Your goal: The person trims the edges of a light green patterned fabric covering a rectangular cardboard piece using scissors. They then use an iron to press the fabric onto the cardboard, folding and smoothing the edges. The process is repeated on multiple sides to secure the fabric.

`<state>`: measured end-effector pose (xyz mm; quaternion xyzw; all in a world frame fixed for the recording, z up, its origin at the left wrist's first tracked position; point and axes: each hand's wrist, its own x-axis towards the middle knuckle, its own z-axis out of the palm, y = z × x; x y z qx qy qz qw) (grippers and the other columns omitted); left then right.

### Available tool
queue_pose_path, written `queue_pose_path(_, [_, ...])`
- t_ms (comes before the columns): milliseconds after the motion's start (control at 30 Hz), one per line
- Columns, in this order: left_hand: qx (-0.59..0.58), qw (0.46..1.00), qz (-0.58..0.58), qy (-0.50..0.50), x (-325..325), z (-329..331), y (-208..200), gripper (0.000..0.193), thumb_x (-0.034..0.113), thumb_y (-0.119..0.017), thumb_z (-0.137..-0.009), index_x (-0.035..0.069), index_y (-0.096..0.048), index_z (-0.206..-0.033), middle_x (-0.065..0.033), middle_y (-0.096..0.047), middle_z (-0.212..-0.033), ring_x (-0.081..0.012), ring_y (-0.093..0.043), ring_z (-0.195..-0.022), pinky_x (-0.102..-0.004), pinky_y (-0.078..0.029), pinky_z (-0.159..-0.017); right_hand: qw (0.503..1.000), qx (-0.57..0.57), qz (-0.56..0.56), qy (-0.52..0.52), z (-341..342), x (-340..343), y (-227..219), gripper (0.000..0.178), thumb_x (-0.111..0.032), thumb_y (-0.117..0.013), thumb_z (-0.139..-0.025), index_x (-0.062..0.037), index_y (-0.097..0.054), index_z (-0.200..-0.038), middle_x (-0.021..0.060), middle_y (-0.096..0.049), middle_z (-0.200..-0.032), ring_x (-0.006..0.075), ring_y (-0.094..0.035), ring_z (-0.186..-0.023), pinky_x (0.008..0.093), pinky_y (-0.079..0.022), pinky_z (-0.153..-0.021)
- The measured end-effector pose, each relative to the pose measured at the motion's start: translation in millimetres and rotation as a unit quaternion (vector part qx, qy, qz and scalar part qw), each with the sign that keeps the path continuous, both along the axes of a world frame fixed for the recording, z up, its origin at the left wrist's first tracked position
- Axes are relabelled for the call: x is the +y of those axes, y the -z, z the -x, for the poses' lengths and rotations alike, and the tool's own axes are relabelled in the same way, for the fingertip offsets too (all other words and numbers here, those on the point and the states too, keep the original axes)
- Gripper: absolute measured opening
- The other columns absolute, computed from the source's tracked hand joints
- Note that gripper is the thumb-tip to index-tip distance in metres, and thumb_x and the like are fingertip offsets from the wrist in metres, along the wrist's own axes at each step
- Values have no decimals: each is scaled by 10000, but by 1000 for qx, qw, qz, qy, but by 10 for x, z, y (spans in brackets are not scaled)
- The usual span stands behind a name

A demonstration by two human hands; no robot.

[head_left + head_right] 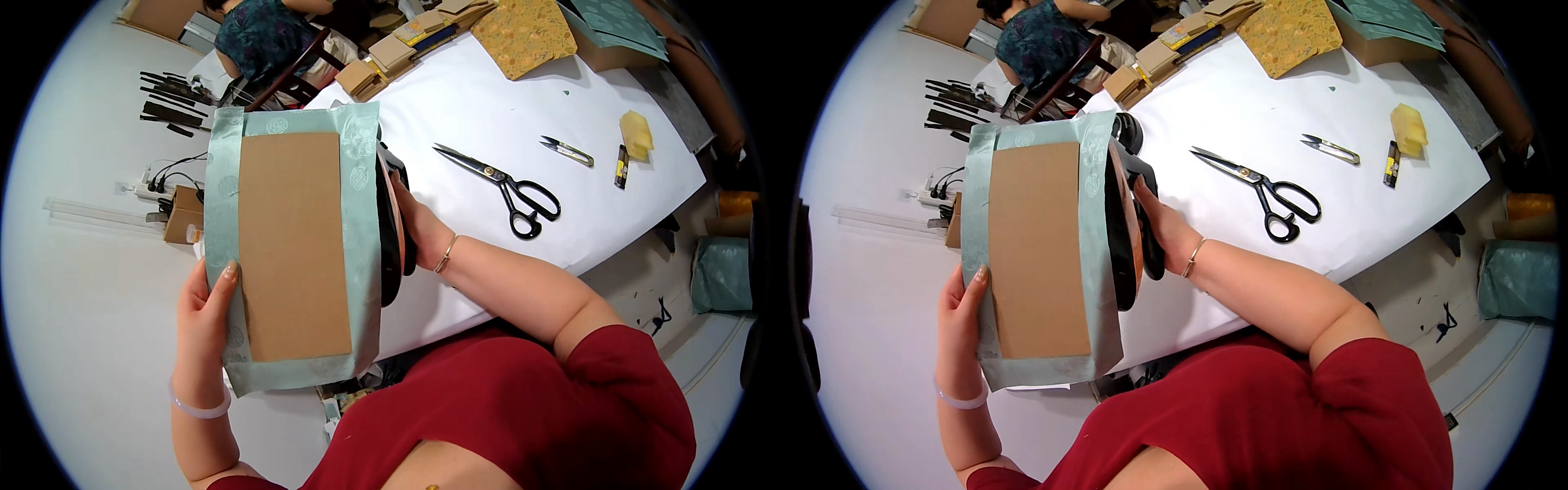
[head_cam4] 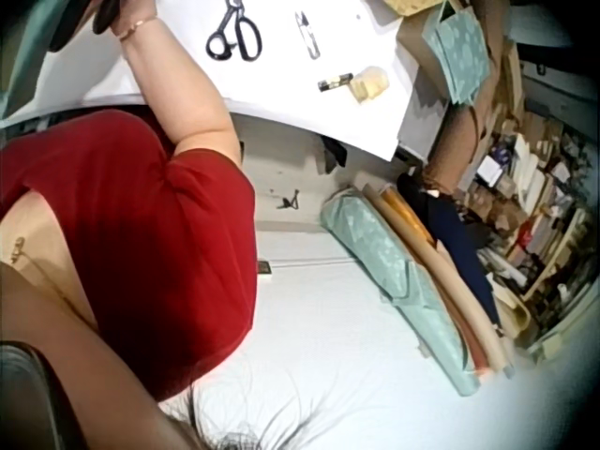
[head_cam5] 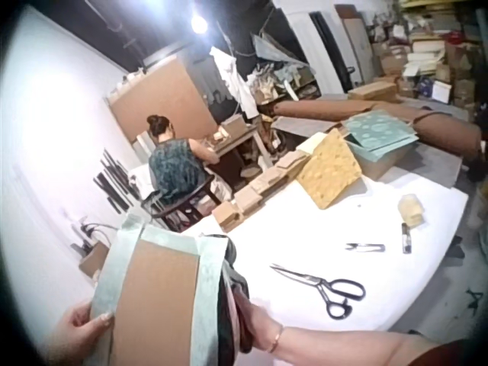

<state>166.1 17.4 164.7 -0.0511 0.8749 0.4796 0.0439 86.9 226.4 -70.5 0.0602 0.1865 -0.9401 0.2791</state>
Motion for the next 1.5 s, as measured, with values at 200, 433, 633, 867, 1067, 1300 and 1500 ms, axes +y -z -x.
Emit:
queue_pose_path(200, [40,997,57,13,96,-143,-29,299,170,-581,-1038,-34,-594,-1257,-44,-692,-1121,-83,-605,-999,-257,-487,-888,999,-9,-23,25,74,-125,216,506,-640,-567,-964,-156,-541,-821,-44,-449,-691,109,-418,-616,267,-388,-600])
queue_pose_path(433, [76,988,135,24,167,-256,-33,215,132,-576,-1040,-22,-600,-1188,8,-633,-959,-58,-524,-866,-222,-442,-792,998,5,-31,47,81,-170,307,508,-641,-633,-924,-158,-521,-810,-29,-445,-665,119,-413,-592,281,-369,-566])
queue_pose_path(633, [87,983,158,40,221,-261,-47,180,107,-569,-1039,-18,-599,-1165,23,-607,-916,-49,-501,-838,-210,-428,-766,998,2,-39,50,72,-151,282,518,-646,-649,-910,-154,-519,-809,-24,-448,-653,127,-416,-579,286,-373,-561])
queue_pose_path(867, [82,983,165,14,182,-198,-38,183,122,-578,-1036,-15,-605,-1154,32,-612,-917,-42,-507,-841,-211,-433,-768,997,12,-56,53,80,-149,286,568,-695,-660,-869,-157,-500,-784,-24,-444,-644,128,-421,-571,285,-383,-566])
queue_pose_path(1067, [47,996,73,-11,49,25,-98,255,157,-603,-1026,-24,-622,-1204,-4,-684,-1031,-49,-580,-925,-225,-475,-835,999,35,-18,6,91,-107,231,573,-714,-548,-930,-143,-592,-903,-34,-481,-736,102,-453,-659,274,-406,-615])
queue_pose_path(1300, [39,998,38,19,4,388,-91,254,196,-626,-1017,-4,-642,-1173,-14,-713,-1040,-43,-622,-912,-218,-495,-805,999,31,-1,-22,9,-38,25,615,-699,-477,-973,-149,-637,-1198,-24,-554,-854,90,-500,-744,266,-466,-710])
queue_pose_path(1500, [35,997,63,17,-70,697,-82,276,222,-625,-1017,13,-649,-1196,-11,-721,-1039,-48,-638,-902,-221,-502,-800,999,0,10,-42,21,-81,62,568,-726,-511,-942,-172,-623,-987,-61,-431,-742,85,-407,-673,249,-382,-625])
